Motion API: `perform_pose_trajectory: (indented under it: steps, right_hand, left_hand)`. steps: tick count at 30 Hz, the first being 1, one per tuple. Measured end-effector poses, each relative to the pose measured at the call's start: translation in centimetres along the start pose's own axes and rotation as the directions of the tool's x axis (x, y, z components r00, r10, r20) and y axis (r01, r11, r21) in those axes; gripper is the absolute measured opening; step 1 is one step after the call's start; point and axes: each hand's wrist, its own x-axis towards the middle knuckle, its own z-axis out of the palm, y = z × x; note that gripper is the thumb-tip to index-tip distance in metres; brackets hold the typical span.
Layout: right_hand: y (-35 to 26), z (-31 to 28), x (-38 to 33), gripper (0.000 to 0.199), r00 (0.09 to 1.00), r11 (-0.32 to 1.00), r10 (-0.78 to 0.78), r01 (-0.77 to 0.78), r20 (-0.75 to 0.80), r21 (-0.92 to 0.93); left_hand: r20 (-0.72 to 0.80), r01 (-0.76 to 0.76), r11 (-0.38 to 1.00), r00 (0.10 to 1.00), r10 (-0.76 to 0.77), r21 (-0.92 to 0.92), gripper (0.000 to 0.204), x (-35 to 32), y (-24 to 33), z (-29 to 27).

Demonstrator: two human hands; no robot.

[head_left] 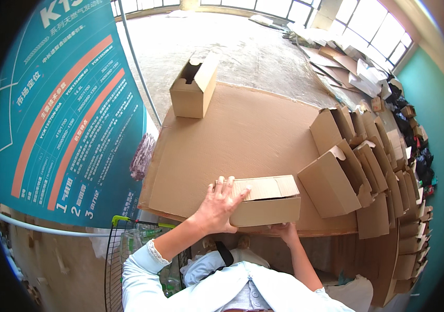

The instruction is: The person takes plastic bottles from a metal cart by hand, inserts them into individual cardboard boxes on a table, and slides the filled boxes to the side.

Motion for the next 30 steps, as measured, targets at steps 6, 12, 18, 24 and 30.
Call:
perform_pose_trajectory:
  steps: [6, 12, 18, 24, 30]
  right_hand:
    - [-7.8, 7.3, 10.8, 0.084, 0.986, 0.993, 0.043, -0.026, 0.16, -0.112]
    - [-12.3, 17.0, 20.9, 0.091, 0.915, 0.936, 0.09, 0.056, 0.393, -0.347]
    - [-11.5, 25.7, 28.1, 0.09, 0.841, 0.86, -0.232, 0.413, 0.49, -0.301]
    - [-12.7, 31.7, 29.5, 0.099, 0.838, 0.797, -0.203, 0.442, 0.506, -0.412]
    - [-13.1, 32.6, 24.3, 0.092, 0.775, 0.871, -0.203, 0.422, 0.598, -0.251]
  left_hand:
    - [-0.147, 0.368, 0.926, 0.915, -0.376, -0.083, 0.117, -2.7, 0.5, 0.3]
    - [-0.319, 0.563, 0.815, 0.754, -0.575, -0.139, 0.103, -4.3, -1.6, 1.0]
    - [-0.445, 0.719, 0.683, 0.573, -0.688, -0.128, 0.092, -2.5, -6.5, 0.8]
    - [-0.533, 0.815, 0.573, 0.449, -0.717, -0.085, 0.086, -0.1, -11.0, 0.0]
    - [-0.568, 0.805, 0.59, 0.461, -0.681, -0.054, 0.085, 0.3, -16.8, 0.2]
